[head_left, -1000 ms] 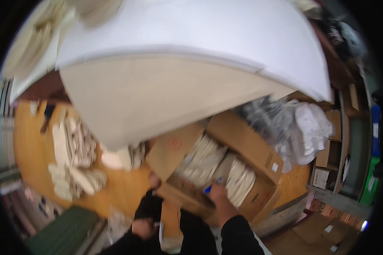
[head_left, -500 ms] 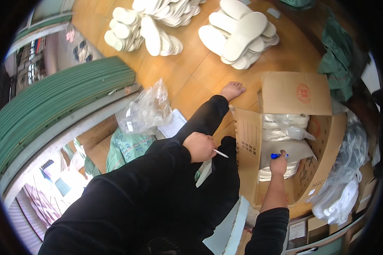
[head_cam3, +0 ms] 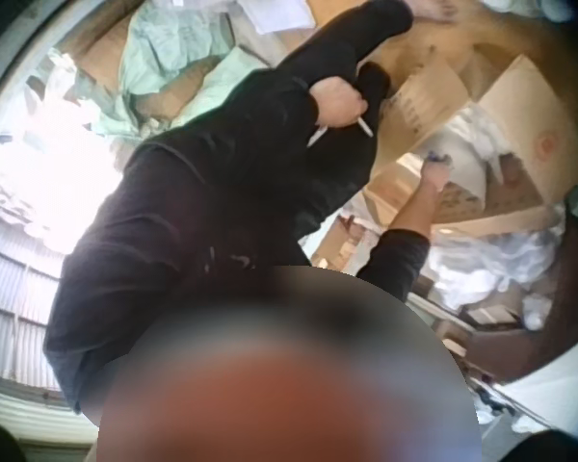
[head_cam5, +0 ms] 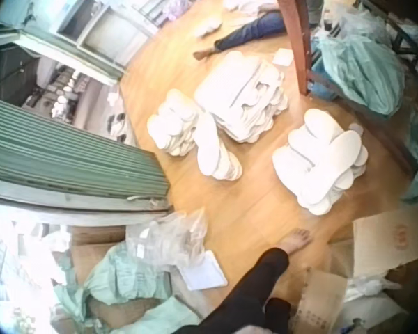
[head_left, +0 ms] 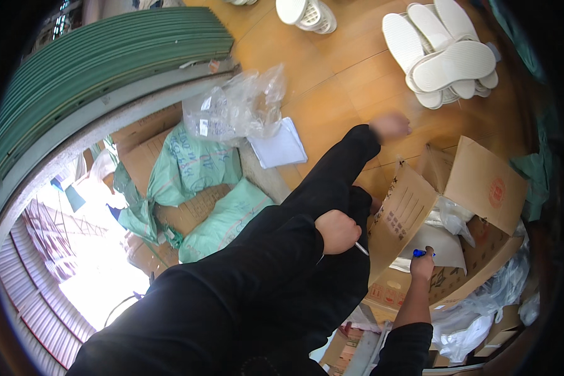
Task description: The person unpacks white slippers from a cardboard box, writes on the plastic packaging with a blue marker, and repacks the slippers into plastic bags. The person moves between the floor and a table, handling multiple slippers and bags.
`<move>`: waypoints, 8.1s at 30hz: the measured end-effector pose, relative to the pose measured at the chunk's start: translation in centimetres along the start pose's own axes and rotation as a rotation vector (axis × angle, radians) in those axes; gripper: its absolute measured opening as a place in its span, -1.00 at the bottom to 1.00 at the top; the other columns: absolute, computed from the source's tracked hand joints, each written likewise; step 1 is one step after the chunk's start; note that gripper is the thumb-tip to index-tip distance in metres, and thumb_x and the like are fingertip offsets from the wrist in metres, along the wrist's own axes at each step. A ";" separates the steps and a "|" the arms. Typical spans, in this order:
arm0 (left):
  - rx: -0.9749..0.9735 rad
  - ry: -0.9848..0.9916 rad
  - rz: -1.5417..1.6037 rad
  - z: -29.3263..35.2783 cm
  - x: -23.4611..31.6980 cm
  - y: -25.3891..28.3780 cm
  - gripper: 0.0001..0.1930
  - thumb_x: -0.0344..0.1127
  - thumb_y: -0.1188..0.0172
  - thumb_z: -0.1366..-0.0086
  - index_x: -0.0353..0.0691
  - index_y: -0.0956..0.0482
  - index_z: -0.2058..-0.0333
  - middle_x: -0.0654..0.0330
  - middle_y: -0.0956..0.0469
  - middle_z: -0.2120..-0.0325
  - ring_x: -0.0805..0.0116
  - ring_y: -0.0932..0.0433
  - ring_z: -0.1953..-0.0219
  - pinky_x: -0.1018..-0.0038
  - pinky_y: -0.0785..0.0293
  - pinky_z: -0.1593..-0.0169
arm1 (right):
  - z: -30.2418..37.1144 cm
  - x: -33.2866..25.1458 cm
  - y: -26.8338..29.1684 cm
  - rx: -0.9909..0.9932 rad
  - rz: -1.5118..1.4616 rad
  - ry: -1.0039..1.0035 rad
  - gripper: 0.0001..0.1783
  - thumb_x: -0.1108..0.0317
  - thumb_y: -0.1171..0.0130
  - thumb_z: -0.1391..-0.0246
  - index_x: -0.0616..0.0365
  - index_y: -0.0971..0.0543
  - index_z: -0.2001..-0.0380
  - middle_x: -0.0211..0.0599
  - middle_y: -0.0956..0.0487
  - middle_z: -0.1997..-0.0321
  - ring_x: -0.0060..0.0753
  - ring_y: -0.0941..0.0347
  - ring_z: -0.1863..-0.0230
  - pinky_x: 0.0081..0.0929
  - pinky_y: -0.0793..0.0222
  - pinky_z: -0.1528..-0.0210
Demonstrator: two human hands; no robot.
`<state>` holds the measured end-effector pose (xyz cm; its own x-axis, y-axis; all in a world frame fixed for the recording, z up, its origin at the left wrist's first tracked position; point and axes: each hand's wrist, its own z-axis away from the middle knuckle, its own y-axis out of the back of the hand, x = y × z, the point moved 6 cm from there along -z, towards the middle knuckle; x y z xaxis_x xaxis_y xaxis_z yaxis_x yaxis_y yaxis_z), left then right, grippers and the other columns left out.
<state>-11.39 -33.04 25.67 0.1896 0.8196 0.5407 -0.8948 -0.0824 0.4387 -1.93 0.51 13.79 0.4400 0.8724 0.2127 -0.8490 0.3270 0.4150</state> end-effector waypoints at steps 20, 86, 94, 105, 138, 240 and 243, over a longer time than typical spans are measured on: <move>0.021 0.025 0.067 -0.3 -1.0 2.4 -0.74 -0.09 -0.28 -0.16 -0.18 -0.58 0.43 0.16 -0.59 0.55 0.16 -0.66 0.44 0.30 -0.57 0.35 | -0.4 -0.8 -0.2 -0.068 0.028 -0.056 -0.46 0.17 -0.11 -0.18 0.03 -0.38 -0.22 0.24 -0.60 0.01 0.28 -0.53 -0.04 0.06 -0.43 -0.09; 0.026 0.016 0.063 -0.6 0.0 0.5 -0.75 -0.08 -0.22 -0.24 -0.14 -0.62 0.40 0.17 -0.59 0.55 0.20 -0.65 0.46 0.31 -0.57 0.34 | -0.7 0.8 -2.2 -0.022 0.000 -0.060 -0.44 0.14 -0.11 -0.19 -0.05 -0.36 -0.24 0.24 -0.62 0.05 0.30 -0.54 -0.03 0.07 -0.46 -0.06; 0.000 0.055 0.119 -0.8 -0.5 0.9 -0.77 -0.09 -0.17 -0.22 -0.11 -0.65 0.41 0.13 -0.66 0.46 0.12 -0.68 0.38 0.19 -0.60 0.32 | -0.6 -0.8 -1.0 -0.170 0.193 -0.093 -0.45 0.36 0.04 -0.23 -0.03 -0.31 -0.30 0.09 -0.62 -0.05 0.06 -0.57 -0.09 -0.02 -0.50 -0.10; -0.118 0.057 -0.240 -2.2 2.2 2.4 -0.77 -0.14 -0.27 -0.22 -0.16 -0.62 0.49 0.12 -0.58 0.57 0.07 -0.62 0.46 0.23 -0.54 0.36 | -4.8 -2.8 1.1 0.090 -0.231 0.162 -0.45 0.37 -0.03 -0.12 -0.12 -0.40 -0.23 0.18 -0.62 0.07 0.24 -0.54 -0.01 0.06 -0.45 -0.04; 0.132 -0.461 -0.789 -45.8 21.5 -3.3 -0.73 -0.30 -0.18 -0.23 -0.33 -0.66 0.17 -0.27 -0.63 0.26 -0.28 -0.59 0.12 0.07 -0.50 0.02 | -13.1 1.5 -4.2 0.812 -2.260 -0.168 -0.74 0.30 -0.26 -0.13 0.26 -0.65 0.18 -0.31 -0.73 0.36 -0.67 -0.57 0.33 -0.66 -0.40 0.29; -0.112 -0.398 -0.102 -49.0 17.5 -4.7 -0.74 -0.26 -0.35 -0.21 -0.42 -0.70 0.35 0.13 -0.66 0.55 0.38 -0.57 0.50 0.40 -0.47 0.35 | -16.0 0.9 -0.7 0.999 -2.308 -0.214 -0.70 0.22 -0.41 0.03 0.18 -0.71 0.27 -0.40 -0.65 0.48 -0.59 -0.50 0.48 -0.59 -0.44 0.36; -0.146 -0.418 -0.067 -48.7 17.8 -4.7 -0.74 -0.26 -0.35 -0.20 -0.42 -0.70 0.38 0.10 -0.66 0.56 0.35 -0.59 0.50 0.39 -0.47 0.36 | -16.1 0.7 -0.4 1.031 -2.297 -0.203 -0.71 0.21 -0.41 0.03 0.16 -0.71 0.27 -0.40 -0.65 0.48 -0.60 -0.50 0.48 -0.59 -0.45 0.35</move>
<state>-23.50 9.59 -1.69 0.3693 0.5182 0.7714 -0.9170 0.0682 0.3931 -6.00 6.88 -0.47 0.0866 -0.4113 -0.9074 0.9958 0.0091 0.0909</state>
